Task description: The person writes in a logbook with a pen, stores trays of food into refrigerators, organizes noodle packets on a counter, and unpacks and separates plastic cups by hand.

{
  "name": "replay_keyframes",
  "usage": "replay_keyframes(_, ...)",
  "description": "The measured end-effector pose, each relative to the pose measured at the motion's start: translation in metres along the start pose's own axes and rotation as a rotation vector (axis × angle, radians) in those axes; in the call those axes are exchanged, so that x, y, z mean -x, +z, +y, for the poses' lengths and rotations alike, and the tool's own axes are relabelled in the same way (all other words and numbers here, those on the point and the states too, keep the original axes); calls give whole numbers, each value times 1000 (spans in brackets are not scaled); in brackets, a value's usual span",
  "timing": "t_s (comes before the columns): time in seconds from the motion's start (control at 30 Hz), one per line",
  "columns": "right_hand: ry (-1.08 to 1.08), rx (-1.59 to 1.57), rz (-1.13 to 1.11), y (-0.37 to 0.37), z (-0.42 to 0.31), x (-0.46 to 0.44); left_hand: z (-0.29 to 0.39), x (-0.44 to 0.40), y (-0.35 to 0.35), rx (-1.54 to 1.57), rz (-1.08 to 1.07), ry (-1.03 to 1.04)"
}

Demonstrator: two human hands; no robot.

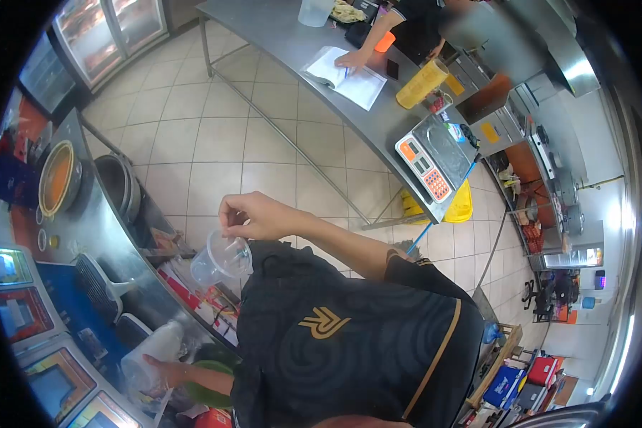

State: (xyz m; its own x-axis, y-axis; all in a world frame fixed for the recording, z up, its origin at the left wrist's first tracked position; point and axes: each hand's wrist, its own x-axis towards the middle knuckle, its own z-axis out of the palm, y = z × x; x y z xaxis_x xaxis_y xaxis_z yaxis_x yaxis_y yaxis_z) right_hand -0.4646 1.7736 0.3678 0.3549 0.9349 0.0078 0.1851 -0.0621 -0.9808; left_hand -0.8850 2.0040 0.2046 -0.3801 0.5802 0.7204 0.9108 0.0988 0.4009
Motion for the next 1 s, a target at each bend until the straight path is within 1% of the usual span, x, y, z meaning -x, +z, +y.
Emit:
replay_keyframes(0.03, 15, 9, 0, -1, -1, 2, 10, -8, -14, 216, 20, -18)
replay_keyframes(0.1, 50, 16, -16, -1, -3, 4, 34, -11, -24, 371, -3, -299)
replay_keyframes(0.17, 62, 7, -19, 4, 14, 4, 32, -17, -28, 424, -16, -481)
replay_keyframes(0.2, 68, 6, -21, 6, 22, 4, 28, -18, -27, 401, -20, -530)
replay_keyframes(0.27, 94, 17, -31, 10, 22, 7, 1, -18, 3, 236, -79, -522)
replay_keyframes(0.3, 107, 19, -34, 10, 23, 8, -50, -18, 37, 82, -140, -451)
replay_keyframes(0.37, 106, 50, -11, 19, 40, 12, -85, -18, 46, -108, -200, -383)
replay_keyframes(0.4, 95, 77, 0, 19, 49, 10, -94, -12, 52, -123, -192, -416)
replay_keyframes(0.47, 115, 82, -3, 21, 56, 9, -98, -8, 47, -276, -238, -299)
replay_keyframes(0.5, 123, 85, -10, 23, 60, 10, -101, -5, 44, -413, -294, -154)
replay_keyframes(0.57, 163, 59, -7, 27, 68, 8, -73, -4, 18, -224, -332, -204)
replay_keyframes(0.6, 182, 49, -12, 29, 69, 8, -29, -5, -16, 107, -297, -384)
replay_keyframes(0.63, 209, 9, -17, 31, 71, 6, -10, -3, -32, 323, -325, -479)
replay_keyframes(0.67, 216, 9, -32, 30, 72, 3, 10, -1, -48, 530, -339, -587)
replay_keyframes(0.7, 228, 4, -47, 30, 73, 0, 13, -1, -56, 614, -429, -614)
replay_keyframes(0.73, 249, -13, -67, 35, 76, 0, 9, -2, -71, 614, -464, -634)
replay_keyframes(0.77, 265, -98, -62, 38, 76, -2, 6, -2, -87, 613, -499, -653)
replay_keyframes(0.83, 189, -22, -85, 40, 77, -9, 28, 4, -81, 575, -424, -727)
replay_keyframes(0.87, 158, 16, -91, 43, 76, -8, 18, 7, -77, 617, -428, -720)
replay_keyframes(0.9, 245, -81, -76, 49, 79, -9, 2, 13, -72, 652, -438, -711)
replay_keyframes(0.93, 245, -48, -115, 51, 81, -12, -14, 18, -68, 690, -449, -701)
replay_keyframes(1.0, 249, 15, -190, 55, 78, -16, 7, 19, -81, 760, -301, -587)
